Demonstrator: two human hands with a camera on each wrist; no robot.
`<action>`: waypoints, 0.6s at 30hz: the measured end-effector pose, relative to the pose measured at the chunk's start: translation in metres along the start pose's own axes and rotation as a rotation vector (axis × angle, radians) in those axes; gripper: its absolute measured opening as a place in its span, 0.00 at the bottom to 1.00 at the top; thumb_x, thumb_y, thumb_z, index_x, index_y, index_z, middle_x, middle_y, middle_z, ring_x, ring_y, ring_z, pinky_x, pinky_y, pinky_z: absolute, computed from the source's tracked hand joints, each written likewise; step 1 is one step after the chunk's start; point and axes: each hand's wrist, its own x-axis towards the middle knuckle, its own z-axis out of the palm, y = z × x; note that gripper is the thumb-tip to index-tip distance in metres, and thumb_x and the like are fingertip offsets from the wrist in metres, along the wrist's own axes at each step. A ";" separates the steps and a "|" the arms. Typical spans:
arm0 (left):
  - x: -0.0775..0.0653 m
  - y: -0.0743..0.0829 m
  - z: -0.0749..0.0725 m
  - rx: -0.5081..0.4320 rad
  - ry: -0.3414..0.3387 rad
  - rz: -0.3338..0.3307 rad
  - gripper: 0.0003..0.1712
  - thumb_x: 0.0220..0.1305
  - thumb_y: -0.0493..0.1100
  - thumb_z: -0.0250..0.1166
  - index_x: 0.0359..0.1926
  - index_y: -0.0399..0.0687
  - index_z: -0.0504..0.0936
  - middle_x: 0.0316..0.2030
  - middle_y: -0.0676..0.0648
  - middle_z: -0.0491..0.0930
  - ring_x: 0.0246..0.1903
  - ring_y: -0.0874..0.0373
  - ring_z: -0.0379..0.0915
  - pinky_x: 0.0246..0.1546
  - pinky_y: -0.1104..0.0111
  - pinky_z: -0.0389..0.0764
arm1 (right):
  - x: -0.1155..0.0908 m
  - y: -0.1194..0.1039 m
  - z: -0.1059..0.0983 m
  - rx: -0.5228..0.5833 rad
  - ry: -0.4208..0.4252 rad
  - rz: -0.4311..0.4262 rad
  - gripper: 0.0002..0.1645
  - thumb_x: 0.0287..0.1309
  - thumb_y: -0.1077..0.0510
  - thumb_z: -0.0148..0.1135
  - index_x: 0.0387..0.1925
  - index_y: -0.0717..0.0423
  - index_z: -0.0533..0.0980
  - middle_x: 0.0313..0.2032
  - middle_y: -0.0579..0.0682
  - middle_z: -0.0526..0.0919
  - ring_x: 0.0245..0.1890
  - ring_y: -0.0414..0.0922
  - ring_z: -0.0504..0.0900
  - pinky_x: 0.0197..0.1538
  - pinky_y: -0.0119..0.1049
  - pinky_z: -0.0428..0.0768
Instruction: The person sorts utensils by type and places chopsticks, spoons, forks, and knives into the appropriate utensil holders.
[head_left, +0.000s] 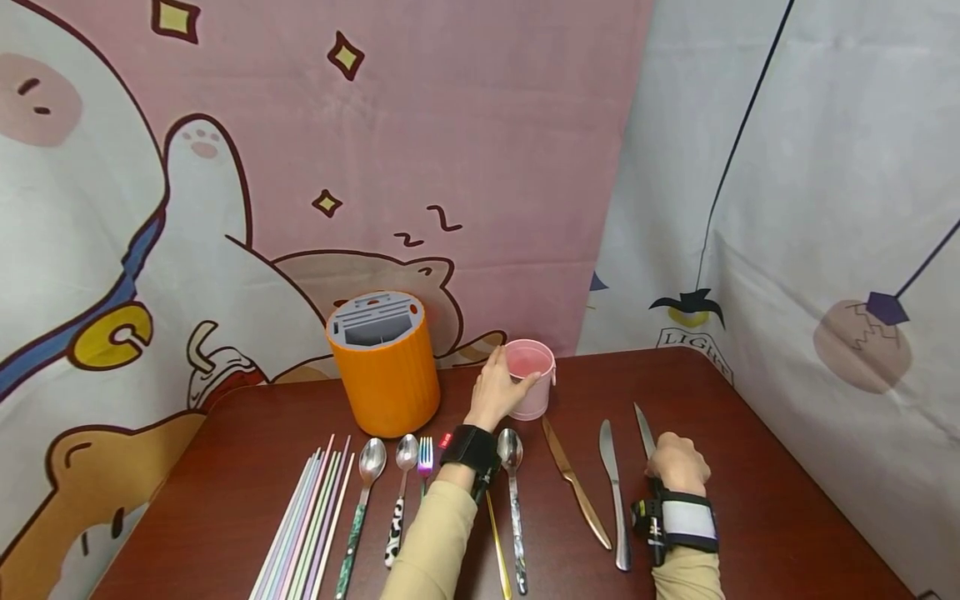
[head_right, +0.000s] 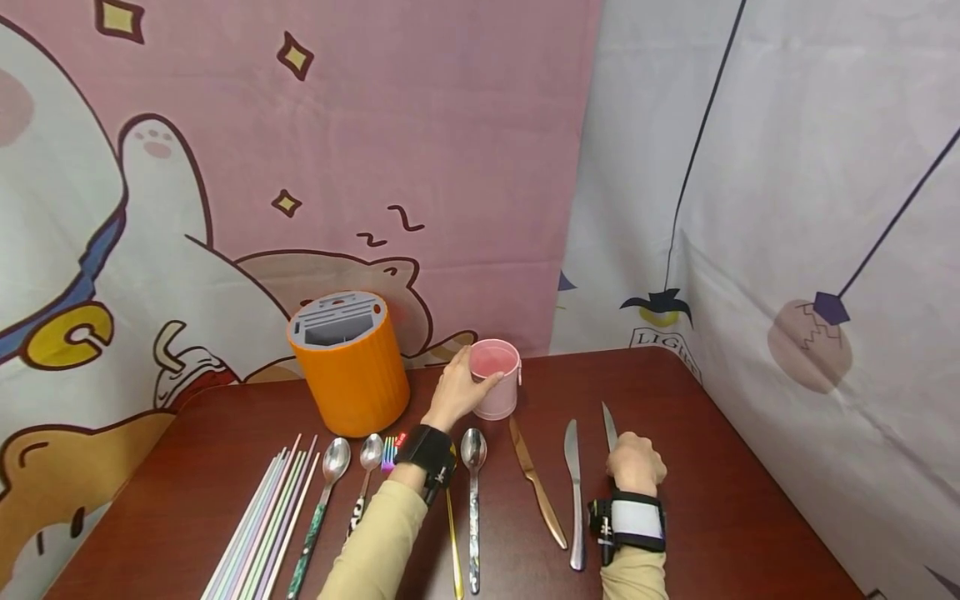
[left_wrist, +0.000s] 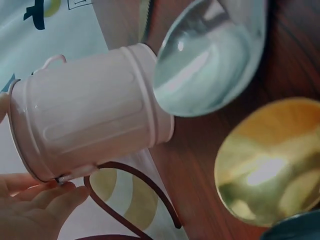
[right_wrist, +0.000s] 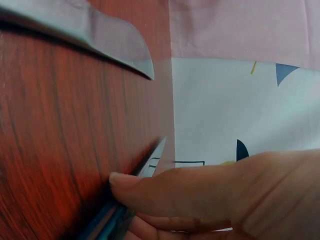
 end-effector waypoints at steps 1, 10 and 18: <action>0.000 0.001 0.001 -0.011 0.009 -0.004 0.47 0.55 0.60 0.66 0.66 0.35 0.64 0.67 0.36 0.64 0.58 0.35 0.71 0.55 0.48 0.74 | 0.000 0.000 0.000 0.003 0.003 -0.004 0.21 0.47 0.62 0.67 0.41 0.74 0.75 0.38 0.74 0.79 0.35 0.66 0.79 0.33 0.55 0.77; -0.003 0.005 0.003 -0.074 0.050 -0.073 0.52 0.52 0.57 0.69 0.69 0.34 0.58 0.64 0.34 0.68 0.59 0.37 0.70 0.58 0.50 0.73 | -0.010 -0.006 -0.010 0.135 0.211 -0.104 0.13 0.51 0.60 0.65 0.23 0.69 0.76 0.19 0.59 0.76 0.19 0.51 0.73 0.20 0.41 0.69; -0.003 0.003 0.008 -0.066 0.085 -0.067 0.50 0.51 0.57 0.70 0.67 0.33 0.63 0.61 0.34 0.71 0.54 0.36 0.74 0.52 0.49 0.76 | -0.028 -0.058 -0.018 0.490 0.754 -0.349 0.11 0.50 0.62 0.65 0.33 0.68 0.78 0.28 0.64 0.85 0.25 0.53 0.84 0.25 0.36 0.76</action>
